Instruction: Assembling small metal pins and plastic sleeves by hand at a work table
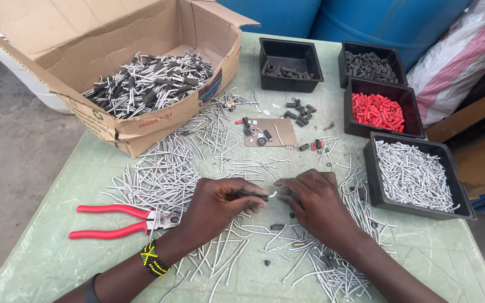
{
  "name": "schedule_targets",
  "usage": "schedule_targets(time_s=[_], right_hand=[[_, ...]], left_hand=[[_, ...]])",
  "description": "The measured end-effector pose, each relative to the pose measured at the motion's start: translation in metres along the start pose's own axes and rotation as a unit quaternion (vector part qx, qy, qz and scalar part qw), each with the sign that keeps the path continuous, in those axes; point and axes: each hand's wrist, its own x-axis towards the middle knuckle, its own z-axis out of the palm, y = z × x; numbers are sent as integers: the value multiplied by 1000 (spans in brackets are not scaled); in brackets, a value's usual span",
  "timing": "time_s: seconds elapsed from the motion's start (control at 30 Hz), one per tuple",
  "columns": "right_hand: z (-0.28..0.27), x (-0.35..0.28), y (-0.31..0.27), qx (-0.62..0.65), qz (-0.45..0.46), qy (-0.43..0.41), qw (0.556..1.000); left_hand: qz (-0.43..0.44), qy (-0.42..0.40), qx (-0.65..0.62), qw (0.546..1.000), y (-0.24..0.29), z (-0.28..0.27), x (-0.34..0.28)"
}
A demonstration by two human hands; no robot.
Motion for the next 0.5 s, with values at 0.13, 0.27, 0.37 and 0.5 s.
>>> schedule_targets(time_s=[0.13,0.27,0.37,0.5], right_hand=[[-2,-3,2,-36,-31,16,999],[-9,-6,11,-13,-33,134,990],[-19,-14,10,19,-39,185,982],[-29,-17,-8,37,-91,184,978]], left_hand=[[7,4,3,1000,-1,-3,2],[8,11,17,1000,-3,-6,2],[-9,25,46,999,4,-2,0],[-14,32,76,996,10,2,-2]])
